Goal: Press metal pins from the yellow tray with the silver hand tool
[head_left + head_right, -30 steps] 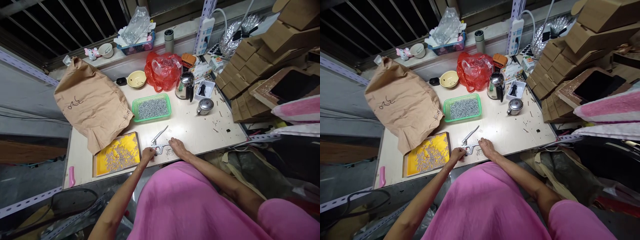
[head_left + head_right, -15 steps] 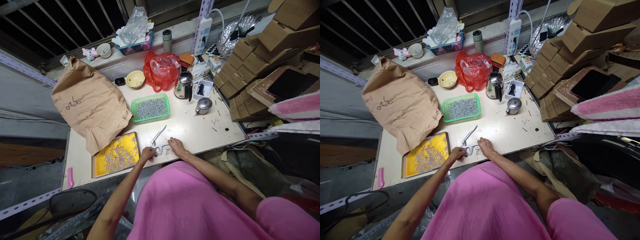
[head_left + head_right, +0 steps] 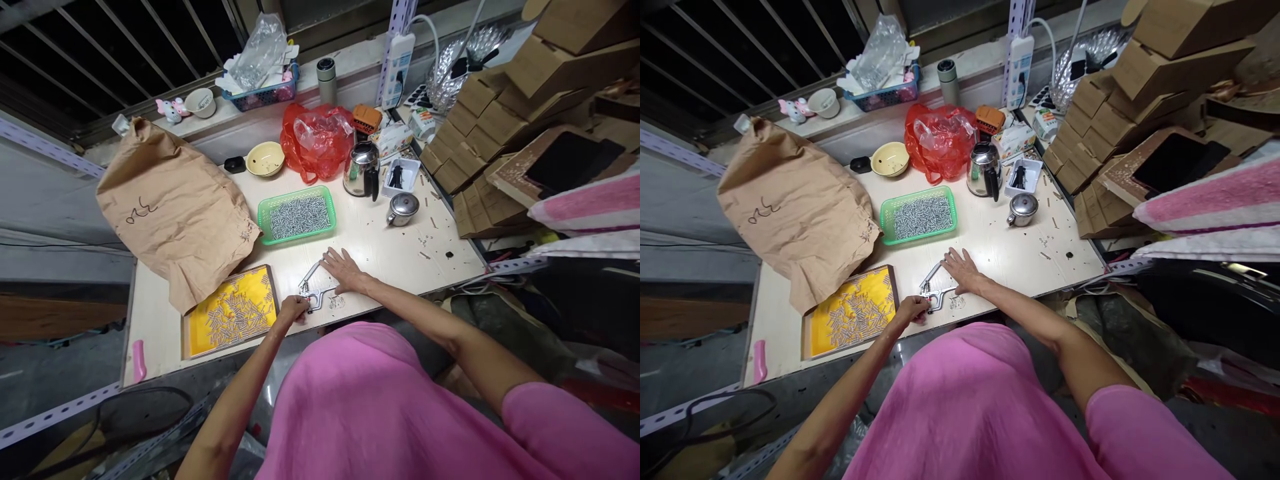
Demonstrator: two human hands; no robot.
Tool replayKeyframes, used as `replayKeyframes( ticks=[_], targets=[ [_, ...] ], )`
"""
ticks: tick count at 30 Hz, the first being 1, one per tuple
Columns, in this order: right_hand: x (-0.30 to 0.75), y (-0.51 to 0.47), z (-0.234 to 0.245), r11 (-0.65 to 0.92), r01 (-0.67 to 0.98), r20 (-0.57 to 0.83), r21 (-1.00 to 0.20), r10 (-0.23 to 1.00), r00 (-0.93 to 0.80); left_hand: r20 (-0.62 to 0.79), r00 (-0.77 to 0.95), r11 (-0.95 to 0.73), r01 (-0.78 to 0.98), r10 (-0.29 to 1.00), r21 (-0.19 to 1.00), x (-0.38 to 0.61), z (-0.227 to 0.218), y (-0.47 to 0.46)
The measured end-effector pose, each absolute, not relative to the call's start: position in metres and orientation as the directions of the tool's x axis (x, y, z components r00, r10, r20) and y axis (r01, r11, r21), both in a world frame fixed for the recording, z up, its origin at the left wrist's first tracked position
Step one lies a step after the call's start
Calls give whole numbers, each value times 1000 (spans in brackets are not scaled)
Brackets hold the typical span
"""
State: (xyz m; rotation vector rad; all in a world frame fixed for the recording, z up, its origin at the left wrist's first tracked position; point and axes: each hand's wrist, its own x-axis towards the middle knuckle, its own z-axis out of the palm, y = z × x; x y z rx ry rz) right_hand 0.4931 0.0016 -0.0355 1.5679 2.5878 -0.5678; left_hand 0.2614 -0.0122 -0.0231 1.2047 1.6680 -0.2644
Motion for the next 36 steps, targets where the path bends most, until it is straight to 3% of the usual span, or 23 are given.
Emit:
replayKeyframes(
  ticks=[12,20,22,24,26,28,31,36],
  targets=[
    [497,16,-19,439,850,-253,-290,822,-511,-820,-43,542,770,571,337,266,-16,-15],
    [491,17,-16,431,860,-299,-274,811,-502,-804,-28,558,735,594,386,261,-16,-25],
    [490,15,-21,444,857,-308,-259,804,-509,-728,-64,453,819,683,353,262,-13,-30],
    [488,12,-25,464,853,-300,-238,801,-519,-554,-30,252,910,832,329,268,-8,-34],
    [487,9,-28,471,853,-284,-227,805,-520,-360,127,-7,948,924,318,280,-4,-36],
    [487,6,-29,464,856,-265,-229,816,-513,-243,316,-239,924,917,298,296,-3,-34],
    [487,1,-27,427,873,-238,-235,846,-478,-196,492,-445,863,848,238,320,-8,-24],
    [487,-4,-23,398,881,-239,-257,857,-457,-279,522,-500,853,806,150,338,-17,-6]
  ],
)
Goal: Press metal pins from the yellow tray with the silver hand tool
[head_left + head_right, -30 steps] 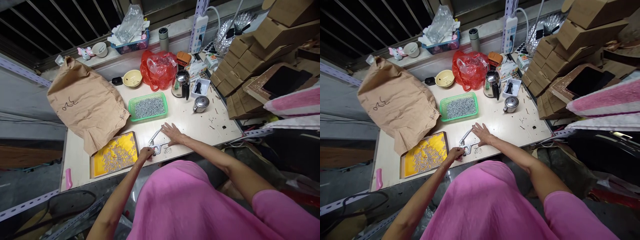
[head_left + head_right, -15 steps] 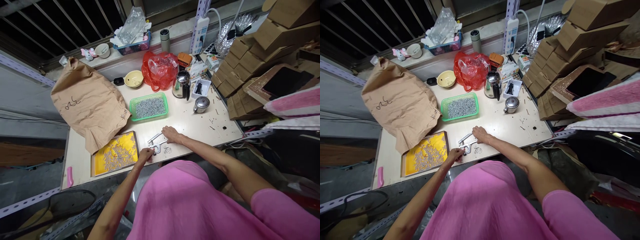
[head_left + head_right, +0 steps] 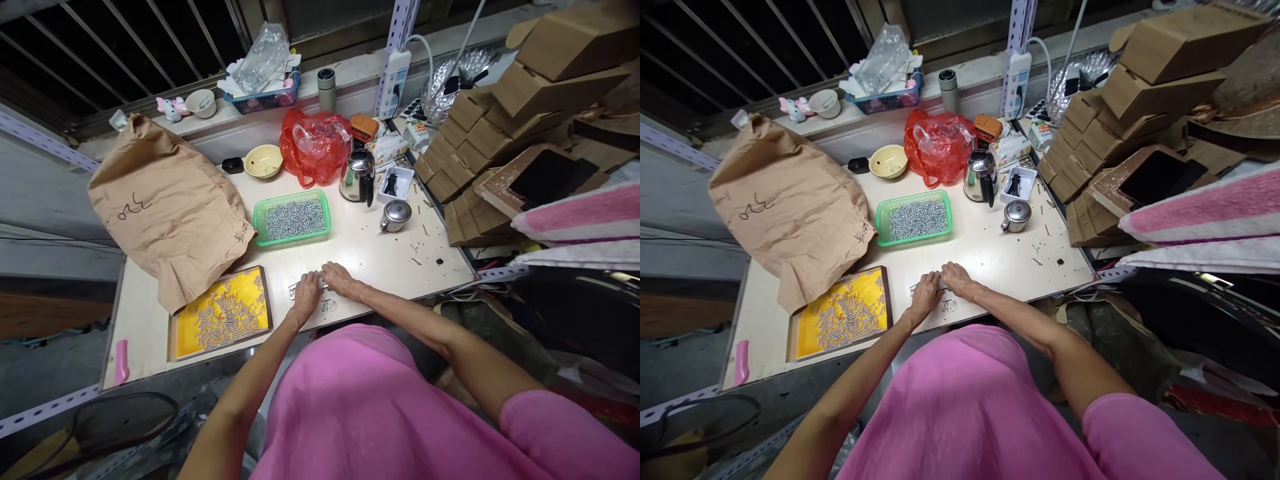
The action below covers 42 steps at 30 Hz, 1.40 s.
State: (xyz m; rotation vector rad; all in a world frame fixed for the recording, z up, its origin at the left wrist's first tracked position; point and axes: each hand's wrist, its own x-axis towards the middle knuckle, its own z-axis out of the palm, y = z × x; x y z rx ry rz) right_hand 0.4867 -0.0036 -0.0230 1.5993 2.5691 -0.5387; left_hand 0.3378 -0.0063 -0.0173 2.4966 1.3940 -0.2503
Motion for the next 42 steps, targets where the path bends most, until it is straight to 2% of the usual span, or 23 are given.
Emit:
replayKeyframes(
  ticks=[9,18,22,25,29,33,36,40,42],
  targets=[
    [485,0,-24,391,877,-264,-278,847,-462,-378,531,-514,844,758,155,338,-18,12],
    [481,5,-27,336,895,-329,-294,843,-425,-409,495,-471,866,767,166,340,-22,17],
    [483,2,-26,328,901,-279,-283,871,-404,-363,505,-475,863,783,175,337,-19,16],
    [489,1,-21,306,910,-241,-280,895,-375,-257,527,-483,848,810,218,331,-21,9],
    [497,3,-16,305,903,-274,-304,880,-389,-160,563,-507,813,811,287,324,-31,-18],
    [498,16,-22,289,924,-301,-252,884,-359,-192,663,-563,728,724,391,324,-37,-49],
    [496,36,-25,337,913,-283,-230,875,-394,-233,711,-584,687,664,432,324,-36,-62],
    [485,58,-18,346,923,-256,-166,889,-380,-245,709,-566,686,661,457,322,-37,-65],
    [472,56,-12,415,894,-223,-167,867,-445,-221,711,-560,675,667,481,321,-38,-64]
  ],
)
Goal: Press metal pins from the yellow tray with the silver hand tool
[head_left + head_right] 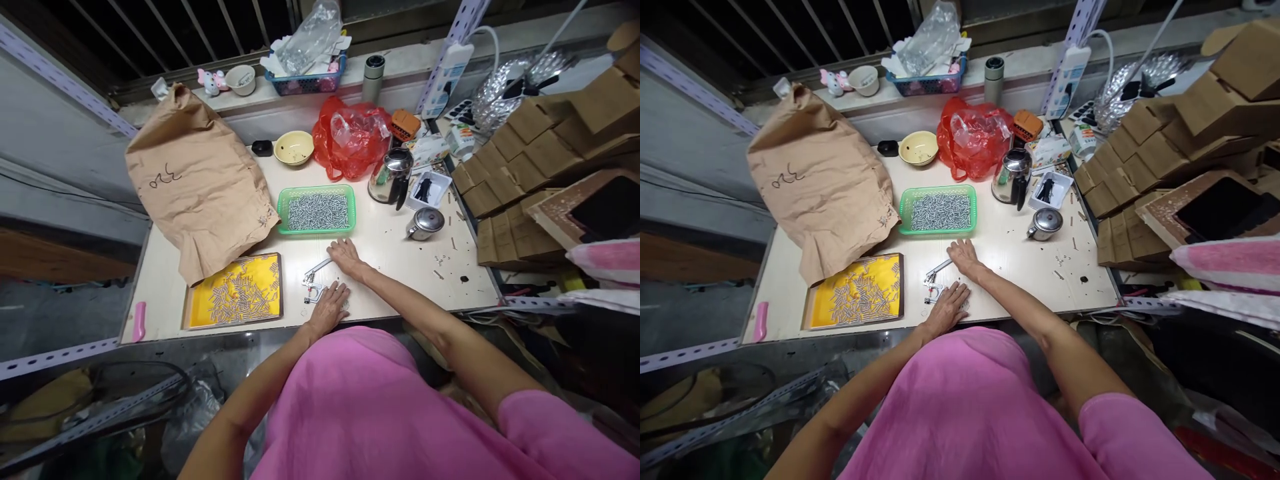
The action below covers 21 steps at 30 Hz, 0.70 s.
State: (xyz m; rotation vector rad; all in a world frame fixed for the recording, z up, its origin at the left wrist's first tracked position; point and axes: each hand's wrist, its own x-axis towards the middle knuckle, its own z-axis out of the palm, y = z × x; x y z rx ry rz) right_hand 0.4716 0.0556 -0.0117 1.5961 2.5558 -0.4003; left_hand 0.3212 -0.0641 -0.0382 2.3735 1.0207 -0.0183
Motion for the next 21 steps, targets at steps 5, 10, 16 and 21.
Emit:
replayKeyframes(
  ticks=[5,10,16,21],
  targets=[
    [423,22,-9,774,568,-112,-281,562,-820,-164,740,-536,603,652,591,310,-31,-69],
    [395,8,-28,885,413,-62,-216,410,-910,-64,695,-520,591,716,617,269,-9,-86],
    [394,1,-38,809,405,206,-426,523,-827,-1,32,-29,900,999,435,200,1,-63],
    [393,18,9,587,517,371,-623,804,-465,-154,-184,219,944,971,248,176,-6,-24]
  ],
)
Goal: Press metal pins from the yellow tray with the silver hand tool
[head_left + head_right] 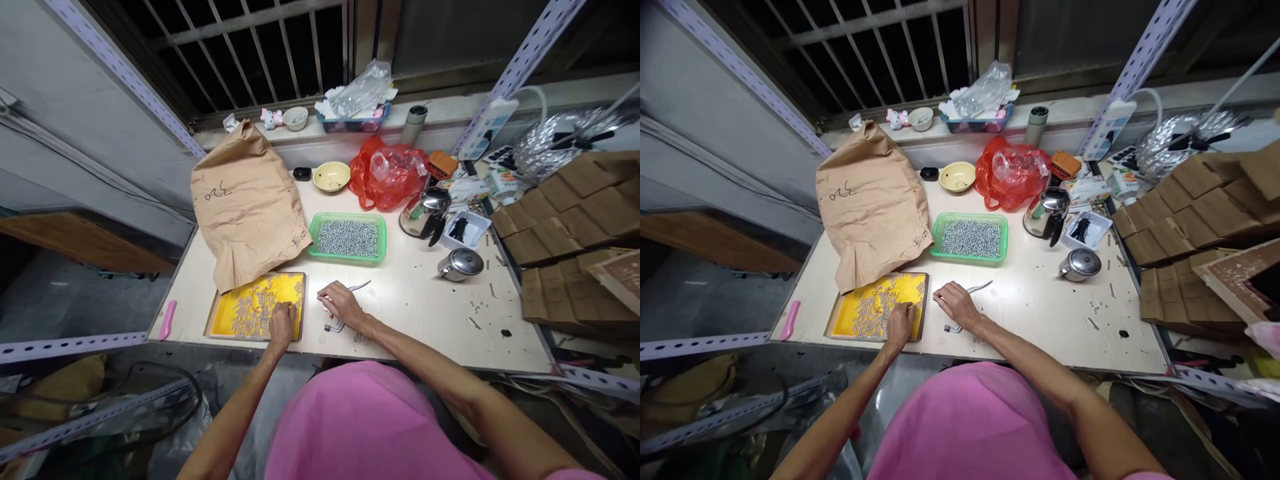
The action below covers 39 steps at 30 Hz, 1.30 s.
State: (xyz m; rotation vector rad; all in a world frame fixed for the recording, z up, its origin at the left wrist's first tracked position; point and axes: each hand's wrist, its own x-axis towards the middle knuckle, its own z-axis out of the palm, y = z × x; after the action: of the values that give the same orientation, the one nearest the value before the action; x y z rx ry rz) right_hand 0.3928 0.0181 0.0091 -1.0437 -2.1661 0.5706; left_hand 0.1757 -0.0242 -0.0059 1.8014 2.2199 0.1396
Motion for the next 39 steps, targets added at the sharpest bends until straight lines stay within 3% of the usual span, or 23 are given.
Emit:
replayKeyframes(
  ticks=[3,7,10,15,23,30,39],
  targets=[
    [396,50,53,424,709,362,-563,898,-250,-218,-221,258,953,951,160,173,-10,-13],
    [406,67,85,150,898,316,-414,949,-13,-229,-156,193,970,961,150,168,-15,-10],
    [414,37,67,181,901,185,-394,976,-115,-229,-135,181,964,964,194,160,-18,-9],
    [432,-36,-5,148,917,-201,-371,951,-235,-208,-176,248,883,962,398,157,-15,-3],
    [456,-59,-32,161,949,-271,-272,933,-236,-460,-51,385,632,887,673,245,-3,-15],
    [458,-59,-33,123,945,-287,-305,934,-214,-472,-32,350,715,881,605,257,-23,-19],
    [460,-59,-31,101,940,-294,-327,934,-203,-528,53,263,822,848,505,252,-19,-8]
  ],
)
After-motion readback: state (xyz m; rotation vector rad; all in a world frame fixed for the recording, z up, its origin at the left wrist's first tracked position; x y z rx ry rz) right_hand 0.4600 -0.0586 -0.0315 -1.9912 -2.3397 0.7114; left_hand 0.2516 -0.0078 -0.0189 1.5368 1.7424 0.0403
